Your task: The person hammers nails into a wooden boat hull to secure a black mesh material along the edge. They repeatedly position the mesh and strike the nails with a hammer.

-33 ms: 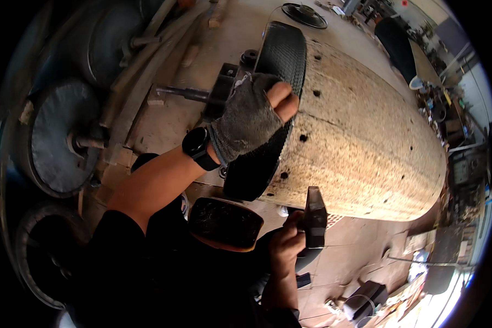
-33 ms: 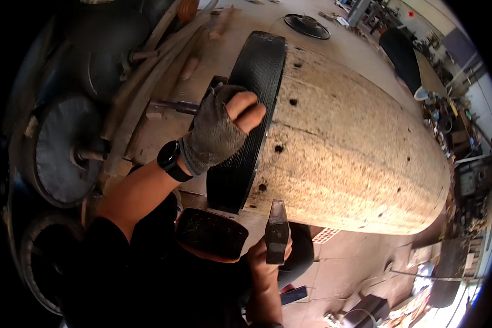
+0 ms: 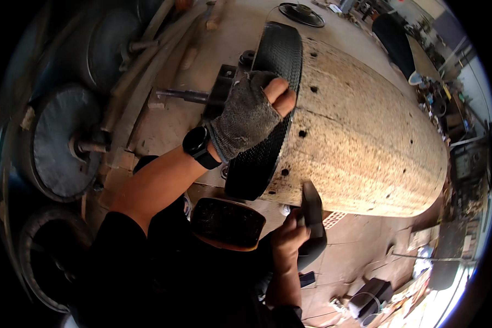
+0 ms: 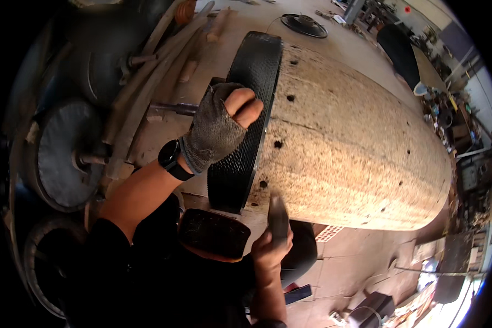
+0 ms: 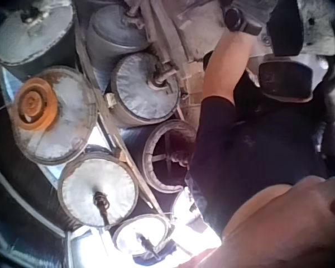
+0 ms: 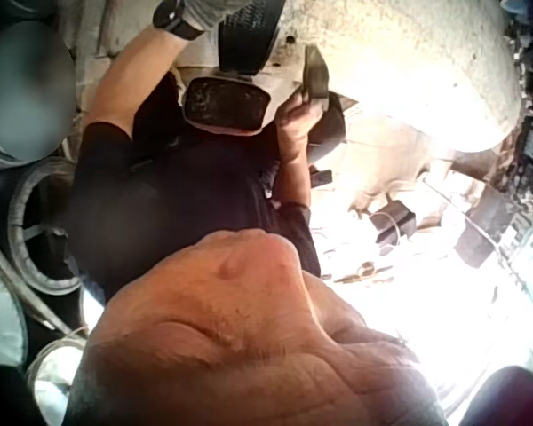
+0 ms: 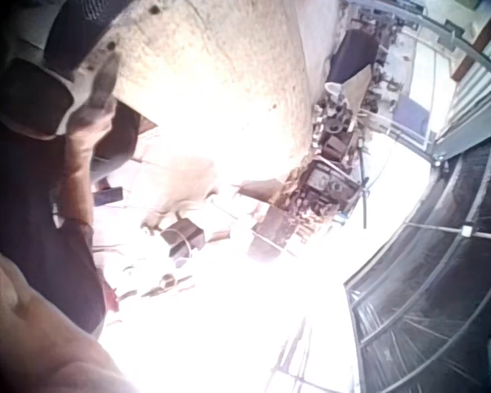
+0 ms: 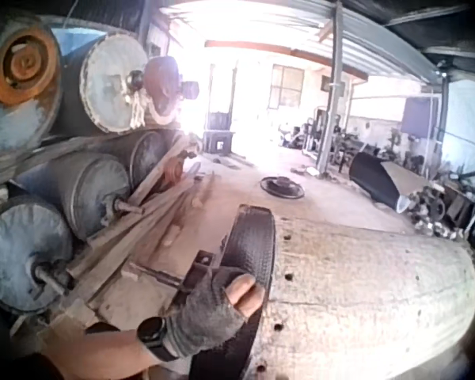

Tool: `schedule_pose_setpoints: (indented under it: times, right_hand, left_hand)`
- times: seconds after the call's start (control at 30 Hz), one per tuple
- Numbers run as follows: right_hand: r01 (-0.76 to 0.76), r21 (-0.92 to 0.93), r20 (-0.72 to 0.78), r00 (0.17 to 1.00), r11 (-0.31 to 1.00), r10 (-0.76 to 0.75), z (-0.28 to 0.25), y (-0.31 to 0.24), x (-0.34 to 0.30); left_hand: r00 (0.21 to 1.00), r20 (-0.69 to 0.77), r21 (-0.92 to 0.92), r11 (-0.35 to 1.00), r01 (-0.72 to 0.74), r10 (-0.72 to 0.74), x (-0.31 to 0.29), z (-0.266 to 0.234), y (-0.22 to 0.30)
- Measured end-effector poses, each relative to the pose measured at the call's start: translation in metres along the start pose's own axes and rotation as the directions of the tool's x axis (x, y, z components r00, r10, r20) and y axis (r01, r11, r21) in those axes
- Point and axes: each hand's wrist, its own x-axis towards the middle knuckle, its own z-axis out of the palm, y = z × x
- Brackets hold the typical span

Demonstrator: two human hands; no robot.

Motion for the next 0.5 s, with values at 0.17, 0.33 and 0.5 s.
schedule_pose_setpoints:
  times: [0.17,0.33,0.5]
  right_hand:
    - [-0.52,0.08,0.216,0.842,0.851,0.494,-0.009,-0.012,-0.035]
    - [-0.517,0.142,0.227,0.847,0.844,0.481,-0.009,-0.013,-0.054]
    - [-0.464,0.171,0.23,0.877,0.869,0.423,-0.011,-0.012,-0.056]
  left_hand:
    - [0.994,-0.103,-0.09,0.994,-0.054,0.044,-0.03,-0.014,0.044]
    - [1.0,-0.013,-0.363,0.932,0.009,-0.014,-0.113,-0.012,0.096]
    - [0.974,0.199,-0.404,0.895,0.186,-0.112,-0.121,-0.018,0.104]
